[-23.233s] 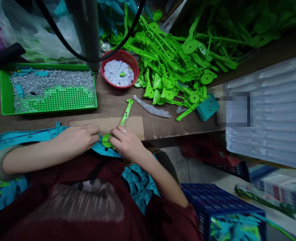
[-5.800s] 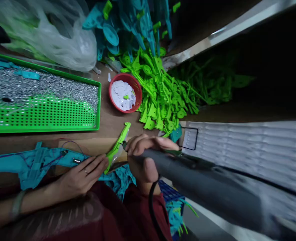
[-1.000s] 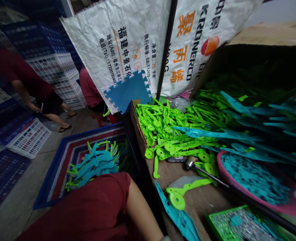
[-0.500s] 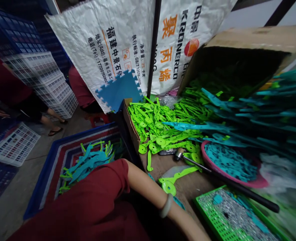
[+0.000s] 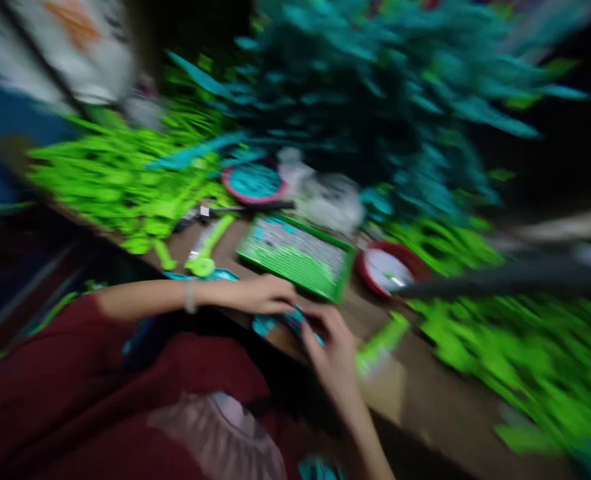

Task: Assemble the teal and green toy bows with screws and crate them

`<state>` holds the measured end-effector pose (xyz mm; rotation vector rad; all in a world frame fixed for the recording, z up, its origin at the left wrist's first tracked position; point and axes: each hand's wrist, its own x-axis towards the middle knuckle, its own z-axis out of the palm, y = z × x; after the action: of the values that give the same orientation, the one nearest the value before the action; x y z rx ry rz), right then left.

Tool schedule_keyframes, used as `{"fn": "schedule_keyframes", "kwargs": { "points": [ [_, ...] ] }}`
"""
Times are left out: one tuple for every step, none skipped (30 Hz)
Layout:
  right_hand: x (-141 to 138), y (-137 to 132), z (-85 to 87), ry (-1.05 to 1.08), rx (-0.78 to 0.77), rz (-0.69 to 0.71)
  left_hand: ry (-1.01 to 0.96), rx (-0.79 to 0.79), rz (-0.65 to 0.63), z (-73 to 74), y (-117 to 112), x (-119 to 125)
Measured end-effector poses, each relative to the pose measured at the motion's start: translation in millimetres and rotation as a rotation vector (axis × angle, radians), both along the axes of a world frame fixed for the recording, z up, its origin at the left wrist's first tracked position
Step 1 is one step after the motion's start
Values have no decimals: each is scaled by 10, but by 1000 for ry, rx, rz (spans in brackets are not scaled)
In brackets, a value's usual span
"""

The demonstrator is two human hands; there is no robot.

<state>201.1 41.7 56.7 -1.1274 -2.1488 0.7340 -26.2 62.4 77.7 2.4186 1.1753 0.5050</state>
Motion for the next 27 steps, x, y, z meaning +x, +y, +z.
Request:
{"fn": "schedule_keyframes", "kwargs": {
  "points": [
    [26, 0, -3, 38, -106, -40, -68, -50, -93, -112, 84, 94],
    [46, 34, -13, 85, -154, -69, -126, -86, -147, -210, 160, 160],
    [66, 86, -22, 117, -161, -90, -179, -118, -188, -290, 227, 196],
    [88, 141, -24, 128, -155, -75, -254, -173, -201, -346, 280, 207],
    [109, 188, -17, 132, -136, -42, -357, -269, -215, -378, 318, 199],
    [130, 227, 0, 127, -114, 7, -427, -343, -229, -388, 341, 181],
    [148, 260, 25, 115, -97, 63, -475, -406, -242, -382, 352, 160],
    [166, 292, 54, 99, -84, 115, -492, -451, -256, -368, 354, 145],
    [183, 329, 82, 79, -76, 163, -479, -469, -265, -354, 353, 137],
    [198, 373, 108, 57, -74, 208, -449, -470, -263, -345, 351, 139],
    [212, 425, 130, 40, -75, 248, -416, -461, -246, -346, 348, 149],
    [222, 481, 147, 29, -79, 286, -383, -438, -216, -356, 345, 162],
    [227, 538, 158, 21, -85, 319, -350, -399, -186, -373, 340, 176],
    [227, 591, 165, 15, -95, 338, -321, -347, -154, -392, 330, 188],
    [222, 637, 168, 12, -111, 333, -298, -294, -122, -412, 315, 196],
    [212, 671, 168, 13, -135, 304, -286, -252, -89, -428, 296, 202],
    [197, 694, 167, 21, -168, 261, -295, -232, -52, -439, 274, 205],
    [180, 704, 166, 40, -209, 214, -325, -241, -12, -445, 253, 210],
    [162, 704, 167, 69, -250, 175, -370, -283, 23, -447, 236, 217],
    [145, 695, 170, 101, -282, 153, -429, -349, 49, -448, 225, 228],
    [130, 679, 176, 127, -295, 152, -496, -425, 54, -449, 224, 244],
    [118, 658, 183, 141, -288, 165, -563, -500, 39, -453, 232, 264],
    [110, 636, 190, 143, -260, 182, -621, -564, 9, -459, 250, 286],
    [106, 612, 195, 134, -219, 199, -664, -611, -27, -467, 273, 307],
    [103, 587, 196, 118, -172, 208, -693, -639, -57, -477, 298, 325],
    [103, 562, 193, 102, -127, 206, -702, -644, -73, -485, 323, 339],
    [105, 537, 185, 92, -88, 190, -694, -634, -75, -491, 344, 349]
  ]
}}
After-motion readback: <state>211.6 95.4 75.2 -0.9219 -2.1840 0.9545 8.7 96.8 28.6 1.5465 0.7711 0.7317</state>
